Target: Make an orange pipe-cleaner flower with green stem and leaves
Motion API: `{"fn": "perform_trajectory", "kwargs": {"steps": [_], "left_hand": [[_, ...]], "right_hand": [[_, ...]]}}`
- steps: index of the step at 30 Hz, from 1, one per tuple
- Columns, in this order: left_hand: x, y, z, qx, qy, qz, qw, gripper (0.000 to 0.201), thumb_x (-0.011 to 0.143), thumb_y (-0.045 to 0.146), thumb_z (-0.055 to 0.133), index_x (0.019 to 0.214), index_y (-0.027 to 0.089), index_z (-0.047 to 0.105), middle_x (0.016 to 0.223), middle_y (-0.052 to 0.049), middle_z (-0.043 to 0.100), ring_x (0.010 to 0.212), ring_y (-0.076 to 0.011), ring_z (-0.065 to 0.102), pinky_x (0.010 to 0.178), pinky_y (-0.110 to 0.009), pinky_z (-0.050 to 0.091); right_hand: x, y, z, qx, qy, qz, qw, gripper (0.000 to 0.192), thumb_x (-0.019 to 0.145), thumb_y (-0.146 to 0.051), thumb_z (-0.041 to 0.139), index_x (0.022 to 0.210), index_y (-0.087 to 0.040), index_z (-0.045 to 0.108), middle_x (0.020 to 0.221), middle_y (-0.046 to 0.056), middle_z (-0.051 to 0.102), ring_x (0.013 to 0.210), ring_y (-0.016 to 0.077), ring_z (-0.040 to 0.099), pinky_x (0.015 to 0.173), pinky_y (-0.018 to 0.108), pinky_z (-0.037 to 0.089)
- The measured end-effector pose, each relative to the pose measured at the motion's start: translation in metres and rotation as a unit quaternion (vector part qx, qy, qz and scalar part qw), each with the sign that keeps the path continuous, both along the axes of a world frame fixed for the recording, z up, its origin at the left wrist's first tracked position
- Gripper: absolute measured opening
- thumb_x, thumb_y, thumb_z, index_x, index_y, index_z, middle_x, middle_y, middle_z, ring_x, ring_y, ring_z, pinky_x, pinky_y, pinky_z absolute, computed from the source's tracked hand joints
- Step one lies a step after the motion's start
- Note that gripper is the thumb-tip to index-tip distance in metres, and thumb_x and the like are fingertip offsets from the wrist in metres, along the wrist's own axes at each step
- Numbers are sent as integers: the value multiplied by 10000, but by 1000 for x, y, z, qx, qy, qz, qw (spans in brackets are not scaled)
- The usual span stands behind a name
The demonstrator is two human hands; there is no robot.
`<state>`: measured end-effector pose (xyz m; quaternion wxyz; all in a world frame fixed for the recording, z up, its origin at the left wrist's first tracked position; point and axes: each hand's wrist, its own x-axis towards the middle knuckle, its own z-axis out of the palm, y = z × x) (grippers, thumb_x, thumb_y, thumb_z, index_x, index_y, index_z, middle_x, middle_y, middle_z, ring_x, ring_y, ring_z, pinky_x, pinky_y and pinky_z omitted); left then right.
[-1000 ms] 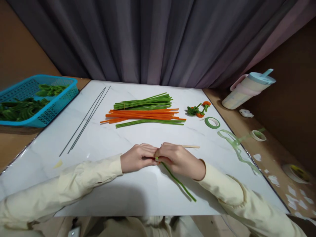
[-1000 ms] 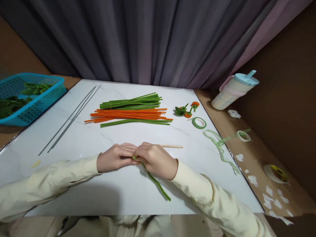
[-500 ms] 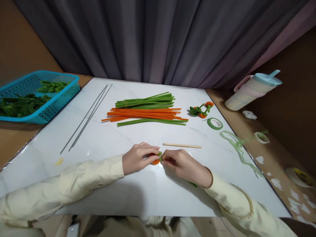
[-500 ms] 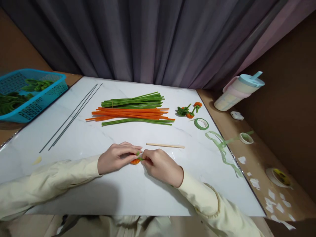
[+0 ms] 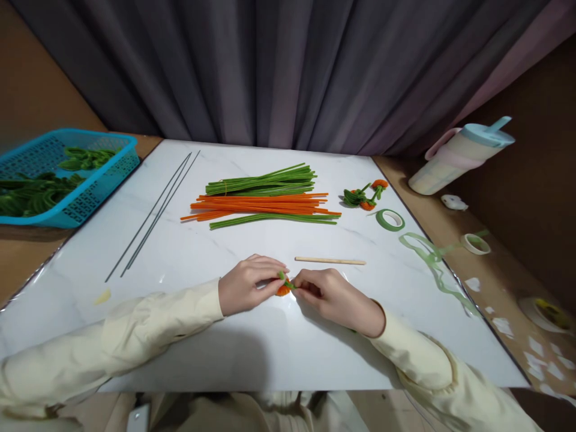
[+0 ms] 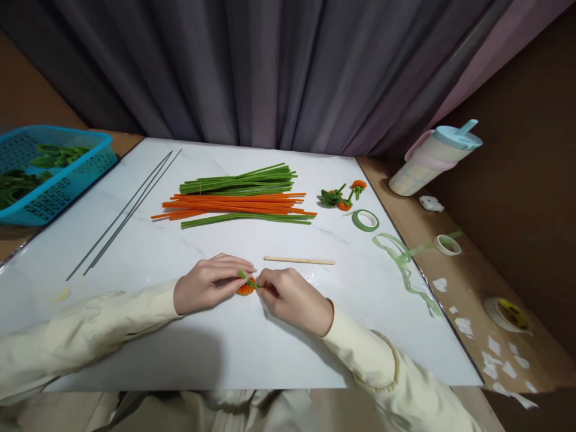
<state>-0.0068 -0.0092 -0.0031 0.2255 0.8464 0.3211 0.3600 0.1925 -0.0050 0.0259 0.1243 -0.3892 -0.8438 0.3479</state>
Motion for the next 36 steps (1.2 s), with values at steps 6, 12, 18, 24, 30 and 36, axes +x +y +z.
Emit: {"fn": "perform_trajectory", "kwargs": {"steps": [6,12,18,24,30,36], "left_hand": [[-1,1,-1,-22,-8,-4,1000,123,812,132,529,834,146,649,878,-80,714,893,-192,652,815,-306,483],[-1,5,6,-169,-35,-16,985,107,789,138,522,814,141,626,908,-73,687,847,-159,636,782,-258,503],[-2,12,11,-188,-6,-60,980,191,811,165,496,945,139,629,928,-79,672,875,-166,600,830,-296,464],[-3,12,12,-324,-39,-63,943,277,861,271,459,974,110,653,786,-63,627,674,-126,599,586,-219,485],[-2,10,10,-419,-95,-36,902,345,846,361,490,872,59,656,648,-13,550,385,-39,470,373,-166,427],[-2,8,4,-290,-124,-23,949,317,856,347,483,799,86,654,785,-69,582,537,-85,579,463,-183,527]], "right_hand": [[4,4,1,-5,10,8,1000,128,786,-71,486,759,-142,589,570,-31,524,484,75,422,486,182,330],[4,7,0,14,20,18,1000,124,814,-101,484,771,-153,588,604,-15,563,508,89,465,505,193,361],[4,5,-1,79,57,64,993,169,855,-91,408,841,-160,561,800,54,639,667,136,571,604,235,431],[10,5,-3,209,20,85,974,226,858,-78,348,911,-160,552,755,64,605,620,151,539,543,242,398],[10,6,-2,226,-26,87,970,234,863,-80,338,902,-149,558,749,70,612,631,161,559,552,251,406],[20,20,8,162,18,23,986,171,916,-237,409,887,-177,566,820,65,628,727,155,588,651,260,459]]}}
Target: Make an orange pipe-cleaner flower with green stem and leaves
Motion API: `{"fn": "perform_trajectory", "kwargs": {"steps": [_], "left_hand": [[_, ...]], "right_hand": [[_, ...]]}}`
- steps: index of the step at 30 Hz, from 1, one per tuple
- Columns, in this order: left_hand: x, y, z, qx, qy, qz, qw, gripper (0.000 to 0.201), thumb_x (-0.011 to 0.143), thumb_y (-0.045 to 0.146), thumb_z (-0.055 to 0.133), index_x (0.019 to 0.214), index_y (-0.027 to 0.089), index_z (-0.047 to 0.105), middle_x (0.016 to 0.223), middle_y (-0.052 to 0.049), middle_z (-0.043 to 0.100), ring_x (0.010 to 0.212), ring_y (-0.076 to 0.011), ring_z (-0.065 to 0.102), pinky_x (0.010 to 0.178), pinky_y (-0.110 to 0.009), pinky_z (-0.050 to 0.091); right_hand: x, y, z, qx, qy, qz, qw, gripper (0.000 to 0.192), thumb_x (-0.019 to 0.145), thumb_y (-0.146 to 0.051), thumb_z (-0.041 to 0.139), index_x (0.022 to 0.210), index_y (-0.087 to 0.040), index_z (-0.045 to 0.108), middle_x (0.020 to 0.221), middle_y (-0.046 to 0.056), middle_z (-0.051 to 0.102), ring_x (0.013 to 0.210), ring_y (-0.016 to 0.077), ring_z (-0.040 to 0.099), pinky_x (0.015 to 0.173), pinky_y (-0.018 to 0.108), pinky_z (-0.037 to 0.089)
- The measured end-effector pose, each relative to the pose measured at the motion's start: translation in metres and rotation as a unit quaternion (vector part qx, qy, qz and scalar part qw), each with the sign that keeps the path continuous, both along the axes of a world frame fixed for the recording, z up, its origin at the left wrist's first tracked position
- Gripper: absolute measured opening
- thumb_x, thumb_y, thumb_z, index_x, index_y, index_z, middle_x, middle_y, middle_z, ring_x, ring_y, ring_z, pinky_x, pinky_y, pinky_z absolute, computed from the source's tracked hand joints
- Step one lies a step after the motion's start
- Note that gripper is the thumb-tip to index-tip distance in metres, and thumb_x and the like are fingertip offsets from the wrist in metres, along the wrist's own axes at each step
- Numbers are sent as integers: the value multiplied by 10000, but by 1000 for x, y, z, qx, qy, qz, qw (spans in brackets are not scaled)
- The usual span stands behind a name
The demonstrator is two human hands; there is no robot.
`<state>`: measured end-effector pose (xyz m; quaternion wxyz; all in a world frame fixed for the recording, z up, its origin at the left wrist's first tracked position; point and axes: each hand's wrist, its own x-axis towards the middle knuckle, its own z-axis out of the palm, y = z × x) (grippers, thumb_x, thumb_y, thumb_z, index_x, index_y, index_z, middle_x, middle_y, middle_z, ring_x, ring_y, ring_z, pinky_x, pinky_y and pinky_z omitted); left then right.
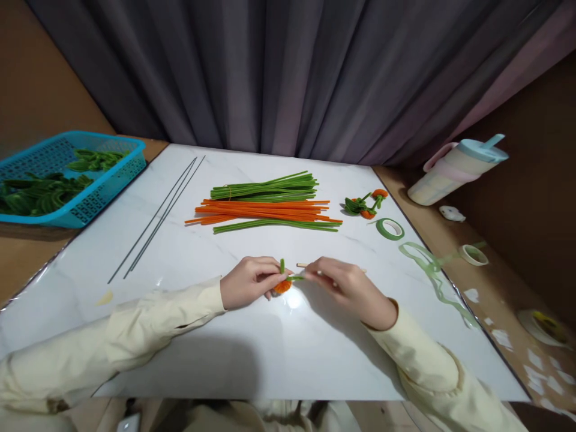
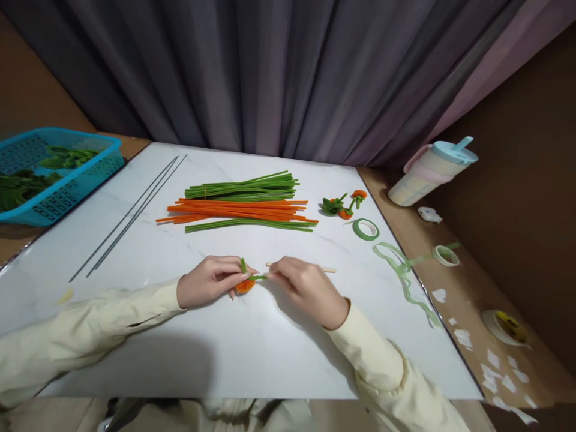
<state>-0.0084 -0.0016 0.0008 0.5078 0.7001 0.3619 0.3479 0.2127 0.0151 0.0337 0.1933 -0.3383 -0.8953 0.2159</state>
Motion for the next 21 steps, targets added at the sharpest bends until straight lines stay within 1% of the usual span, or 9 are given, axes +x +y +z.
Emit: {"fn": "perform_trajectory", "kwargs": {"steps": [3,5,8,10,12,14,16,19,21], "left_hand": [[-1,0,1,89,23,22,996,270,861,284,475,722,108,626,751,-80,612,689,-138,623,545,-190,529],[-2,0,2,97,45,47,993,186,849,254,490,792,118,604,735,-61,627,653,-121,616,547,-181,510],[-3,-1,3,94,68,68,991,131,835,226,503,901,125,556,720,-30,629,516,-74,558,494,-167,475],[-5,-1,2,151,77,58,984,101,840,193,484,881,127,548,755,-51,636,565,-90,573,542,-186,484],[-8,-2,0,238,82,30,967,119,850,145,442,902,131,548,830,-87,645,696,-126,603,640,-215,495],[-11,-3,-1,324,91,-2,942,168,860,111,407,955,137,543,891,-109,646,816,-153,606,723,-238,486],[-14,-5,-1,397,116,-19,910,189,869,117,398,991,145,540,925,-116,648,843,-163,604,736,-243,478],[-15,-7,0,464,162,-25,871,198,885,142,381,999,156,543,947,-118,654,800,-163,610,705,-246,474],[-15,-7,-1,480,173,-25,860,206,892,144,363,991,154,543,944,-119,658,781,-160,614,693,-246,475]], "right_hand": [[16,15,3,38,-25,-45,998,145,898,-257,449,901,-180,572,858,89,618,803,189,567,708,307,467],[24,24,2,57,-45,-49,996,123,877,-248,478,939,-183,563,931,100,600,867,208,552,751,334,471],[27,29,-2,44,-99,-14,994,180,843,-182,494,1015,-179,547,995,102,568,905,207,536,756,323,473],[23,29,-4,44,-132,10,990,219,827,-112,456,1018,-173,545,967,91,561,881,190,533,731,294,468],[15,29,-5,57,-167,12,984,230,807,-63,418,967,-164,549,905,76,560,819,172,533,680,266,452],[9,30,-3,60,-209,1,976,196,793,-49,410,887,-158,543,831,59,560,724,153,529,610,243,421],[5,33,-1,38,-249,-7,968,148,785,-51,428,823,-156,525,755,39,559,616,131,509,549,228,380],[7,40,6,3,-260,0,966,141,810,-50,422,820,-155,516,727,32,571,560,115,503,525,218,355],[12,42,15,4,-225,4,974,160,842,-59,399,838,-156,526,746,44,589,592,123,527,541,219,365]]}}
